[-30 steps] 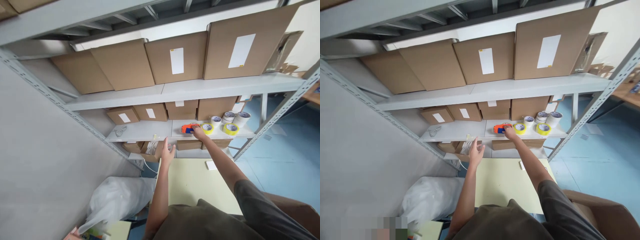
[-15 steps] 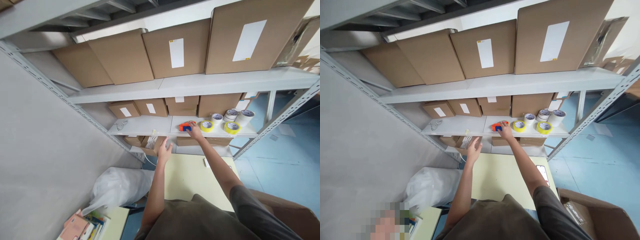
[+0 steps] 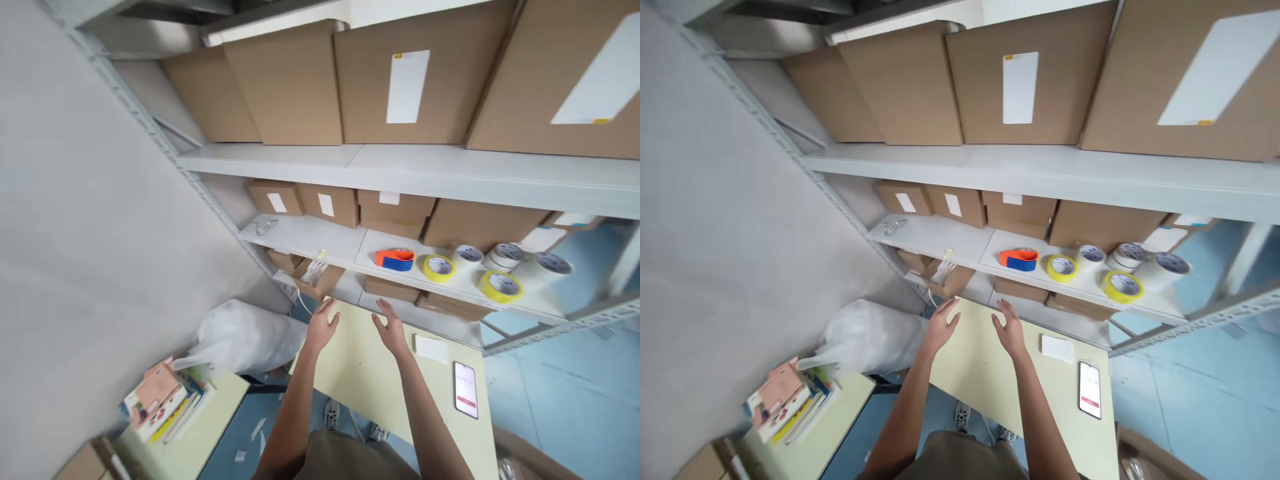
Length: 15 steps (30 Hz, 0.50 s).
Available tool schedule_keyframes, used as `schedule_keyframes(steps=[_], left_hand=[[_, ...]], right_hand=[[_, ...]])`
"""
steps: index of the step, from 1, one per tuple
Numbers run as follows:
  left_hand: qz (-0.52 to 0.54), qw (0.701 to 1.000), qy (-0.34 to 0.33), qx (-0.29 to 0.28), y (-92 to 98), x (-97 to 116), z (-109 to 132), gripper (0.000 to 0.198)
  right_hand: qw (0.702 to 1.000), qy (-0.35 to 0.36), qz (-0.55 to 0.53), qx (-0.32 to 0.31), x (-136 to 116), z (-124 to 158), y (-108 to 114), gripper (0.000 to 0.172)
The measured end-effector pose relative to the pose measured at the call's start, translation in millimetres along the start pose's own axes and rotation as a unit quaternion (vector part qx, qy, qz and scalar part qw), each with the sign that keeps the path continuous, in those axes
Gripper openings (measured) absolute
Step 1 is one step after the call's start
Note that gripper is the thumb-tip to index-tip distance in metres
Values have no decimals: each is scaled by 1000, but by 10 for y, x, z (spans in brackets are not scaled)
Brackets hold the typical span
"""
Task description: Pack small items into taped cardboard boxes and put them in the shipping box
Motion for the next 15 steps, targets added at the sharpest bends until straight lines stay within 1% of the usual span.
schedule_keyframes(steps=[3,6,10,12,15], left_hand=[[-8,999,51,6,130,-307,247,51],[-3,994,102,27,362,-594,514,55],[18,984,161,69,737,-1002,882,56],[32,979,181,94,945,-1238,1073,57],[52,970,196,132,1300,-1642,1367,57]], right_hand=[[999,-1,-18,-48,40,55,-320,56],[993,22,-39,-107,-129,-19,-659,59],[979,68,-64,-180,-555,-110,-1215,58],[971,90,-75,-209,-802,-100,-1549,56],[958,116,-83,-247,-1186,-6,-2104,55]])
Point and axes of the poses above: each hand's wrist, its own z-axis away from the middle knuckle, its own y-axis out of the back of the hand, x = y × z, the point moved 4 cm from there along -z, towards the middle knuckle, and after that the axes turned 13 degrees about y, right-handed, at the moved point
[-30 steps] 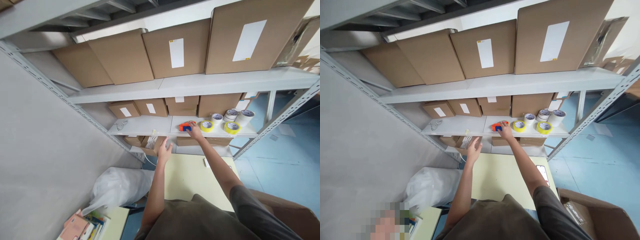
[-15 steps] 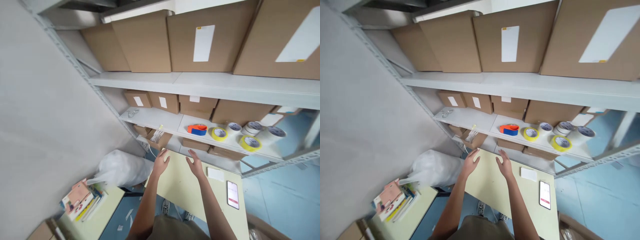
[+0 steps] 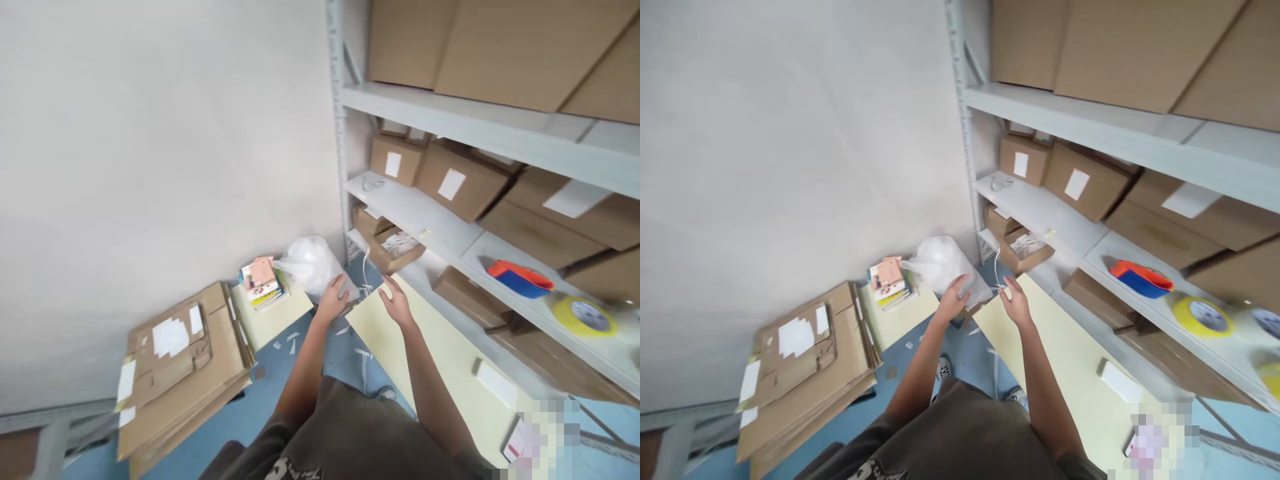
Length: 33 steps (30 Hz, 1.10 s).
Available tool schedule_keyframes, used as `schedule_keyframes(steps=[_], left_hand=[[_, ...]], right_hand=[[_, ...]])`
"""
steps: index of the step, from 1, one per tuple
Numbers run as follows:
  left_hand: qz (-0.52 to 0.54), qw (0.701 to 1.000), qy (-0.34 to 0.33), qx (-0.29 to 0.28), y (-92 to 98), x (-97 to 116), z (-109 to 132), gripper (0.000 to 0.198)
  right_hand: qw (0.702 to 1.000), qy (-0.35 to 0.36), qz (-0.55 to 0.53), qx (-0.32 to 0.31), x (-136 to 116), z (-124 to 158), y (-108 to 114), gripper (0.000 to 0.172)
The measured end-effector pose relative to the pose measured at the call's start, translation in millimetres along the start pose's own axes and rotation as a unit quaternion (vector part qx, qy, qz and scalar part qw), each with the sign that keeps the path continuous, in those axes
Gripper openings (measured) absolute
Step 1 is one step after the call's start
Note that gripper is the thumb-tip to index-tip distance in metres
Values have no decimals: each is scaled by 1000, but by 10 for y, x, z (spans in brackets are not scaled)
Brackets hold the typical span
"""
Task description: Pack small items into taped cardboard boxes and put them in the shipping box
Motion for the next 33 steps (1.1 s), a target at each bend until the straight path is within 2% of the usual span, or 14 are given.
schedule_keyframes(steps=[3,10,13,16,19,23,28,31,33], left_hand=[[22,999,23,40,505,-505,-11,56],[48,986,103,126,1701,-1855,-6,53],[56,980,137,137,2106,-2347,34,55],[74,971,172,148,2388,-2743,61,56],[92,961,205,160,2520,-3051,67,54],[114,950,239,165,2518,-3350,78,52],[163,921,310,173,2461,-3656,98,49],[189,895,365,172,2458,-3844,66,37],[196,877,407,166,2457,-3969,33,29]], right_hand=[[999,13,0,-40,-268,-242,-641,55],[986,58,17,-152,-841,-815,-2256,56],[980,73,15,-184,-1041,-1056,-2910,57],[971,83,7,-226,-1179,-1237,-3512,58],[956,86,5,-282,-1230,-1331,-4048,58],[934,76,13,-349,-1200,-1367,-4608,62],[904,102,56,-410,-1228,-1349,-5050,69],[871,157,80,-458,-1351,-1242,-5261,55],[860,184,82,-470,-1459,-1154,-5381,45]])
Point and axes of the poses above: each hand's wrist, its own z-axis away from the middle knuckle, its own y-axis out of the back of the hand, x = y × z, the point moved 4 cm from there along -z, towards the middle knuckle, and after that the axes turned 13 degrees about y, right-handed, at the moved point
